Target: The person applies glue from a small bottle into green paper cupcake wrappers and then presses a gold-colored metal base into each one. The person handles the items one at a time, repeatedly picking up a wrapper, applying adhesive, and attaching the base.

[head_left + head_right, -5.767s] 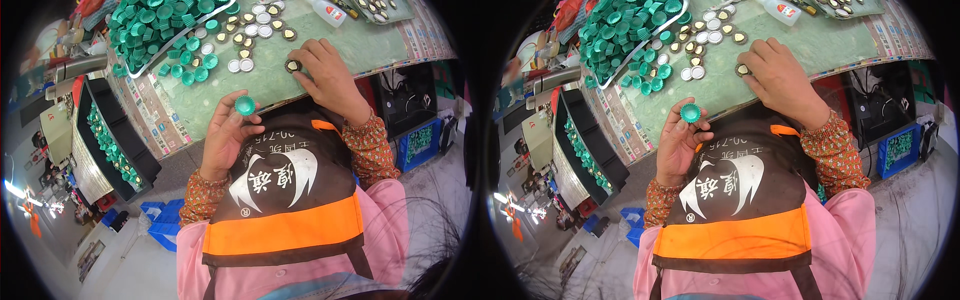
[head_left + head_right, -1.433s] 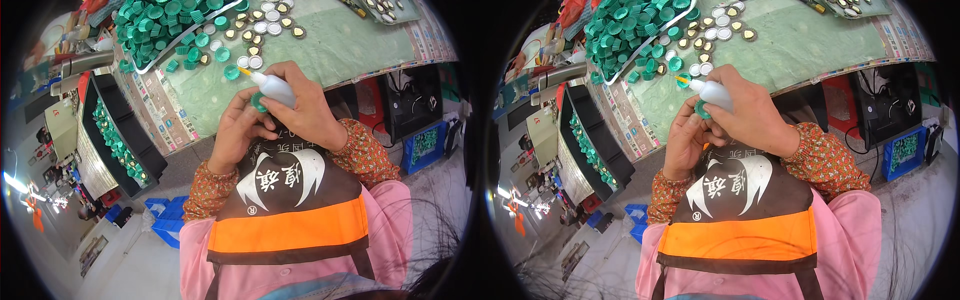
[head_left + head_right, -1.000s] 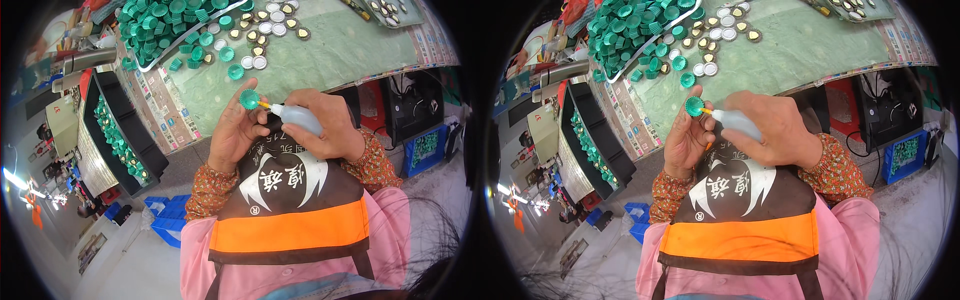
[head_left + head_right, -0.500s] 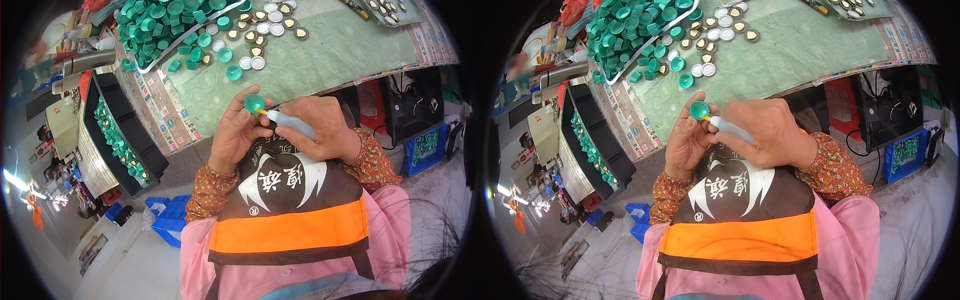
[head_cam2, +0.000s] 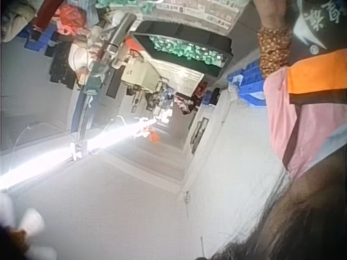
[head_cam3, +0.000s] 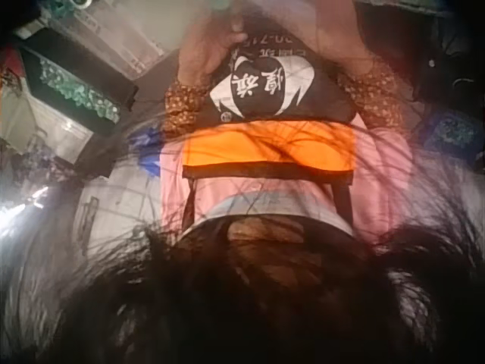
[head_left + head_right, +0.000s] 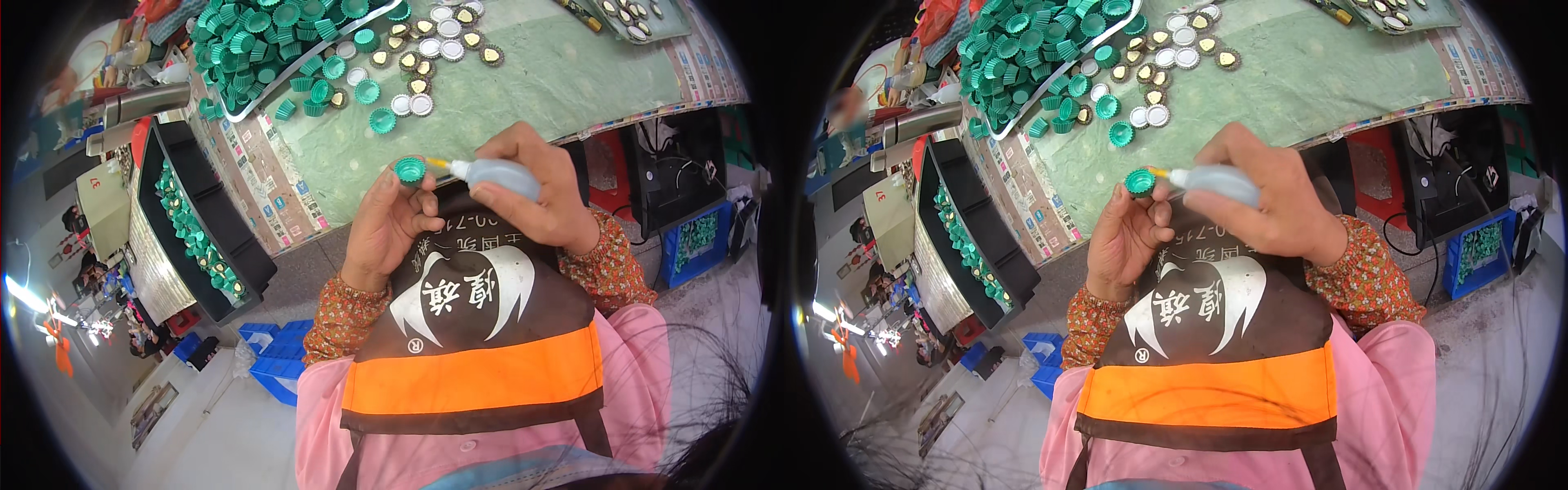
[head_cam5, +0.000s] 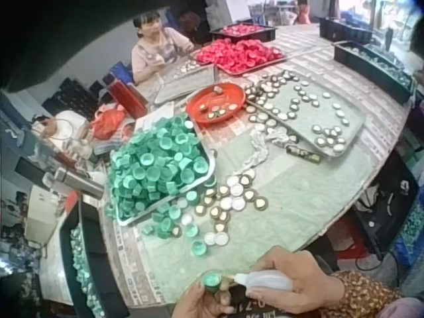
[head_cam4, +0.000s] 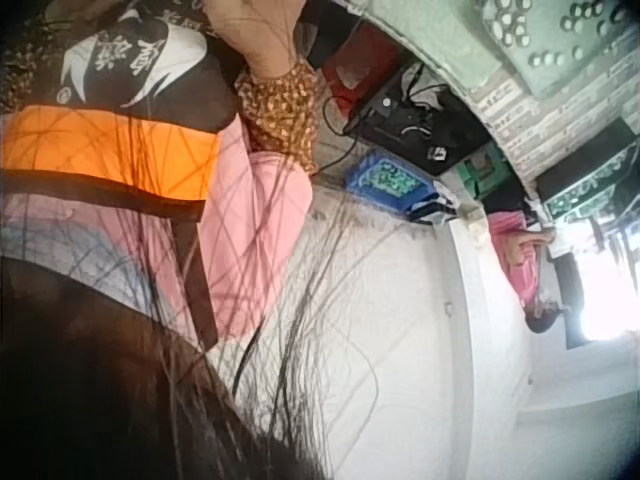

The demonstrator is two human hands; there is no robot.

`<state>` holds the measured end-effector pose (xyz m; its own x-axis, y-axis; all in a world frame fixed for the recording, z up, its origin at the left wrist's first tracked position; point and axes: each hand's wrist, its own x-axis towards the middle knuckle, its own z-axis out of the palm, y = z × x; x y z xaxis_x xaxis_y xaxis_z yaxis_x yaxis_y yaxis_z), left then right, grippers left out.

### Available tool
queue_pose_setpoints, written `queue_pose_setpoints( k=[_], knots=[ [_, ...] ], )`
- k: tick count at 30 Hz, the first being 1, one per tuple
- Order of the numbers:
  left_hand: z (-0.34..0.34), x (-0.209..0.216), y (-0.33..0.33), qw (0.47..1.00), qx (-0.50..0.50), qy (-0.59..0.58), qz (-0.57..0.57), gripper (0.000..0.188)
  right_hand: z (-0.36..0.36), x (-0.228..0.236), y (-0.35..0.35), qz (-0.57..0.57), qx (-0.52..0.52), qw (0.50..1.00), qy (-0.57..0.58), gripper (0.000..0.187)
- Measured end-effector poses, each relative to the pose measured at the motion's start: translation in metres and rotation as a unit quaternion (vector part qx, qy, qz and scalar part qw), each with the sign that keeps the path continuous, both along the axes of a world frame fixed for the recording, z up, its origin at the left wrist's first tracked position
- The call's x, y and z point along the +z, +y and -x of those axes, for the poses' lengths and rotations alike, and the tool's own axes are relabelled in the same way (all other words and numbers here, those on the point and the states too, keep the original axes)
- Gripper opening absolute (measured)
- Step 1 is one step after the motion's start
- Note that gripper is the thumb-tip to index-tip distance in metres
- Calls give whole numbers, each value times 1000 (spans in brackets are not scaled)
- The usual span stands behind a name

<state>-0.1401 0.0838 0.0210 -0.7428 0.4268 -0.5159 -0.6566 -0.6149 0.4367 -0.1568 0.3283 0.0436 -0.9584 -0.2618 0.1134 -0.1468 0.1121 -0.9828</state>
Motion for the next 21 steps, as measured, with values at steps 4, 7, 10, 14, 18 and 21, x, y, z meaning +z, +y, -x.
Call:
queue_pose_setpoints(
  k=[4, 7, 10, 14, 18, 21],
  knots=[
    [-1, -4, -7, 1000, -1, 19, 11, 40, 5, -6, 8, 41, -46, 997, -37, 24],
    [0, 0, -8, 996, 0, 52, 71, 37, 7, -8, 11, 52, -80, 994, -56, 26],
    [1, 8, -5, 982, 2, 89, 165, 33, 10, -10, 16, 50, -106, 991, -58, 28],
    [4, 20, -2, 954, 11, 141, 264, 34, 17, -15, 21, 52, -142, 988, -41, 29],
    [4, 23, -1, 938, 16, 172, 300, 35, 23, -21, 26, 44, -168, 985, -20, 29],
    [4, 24, -1, 931, 19, 184, 314, 36, 23, -21, 29, 13, -163, 987, -9, 27]
  ],
)
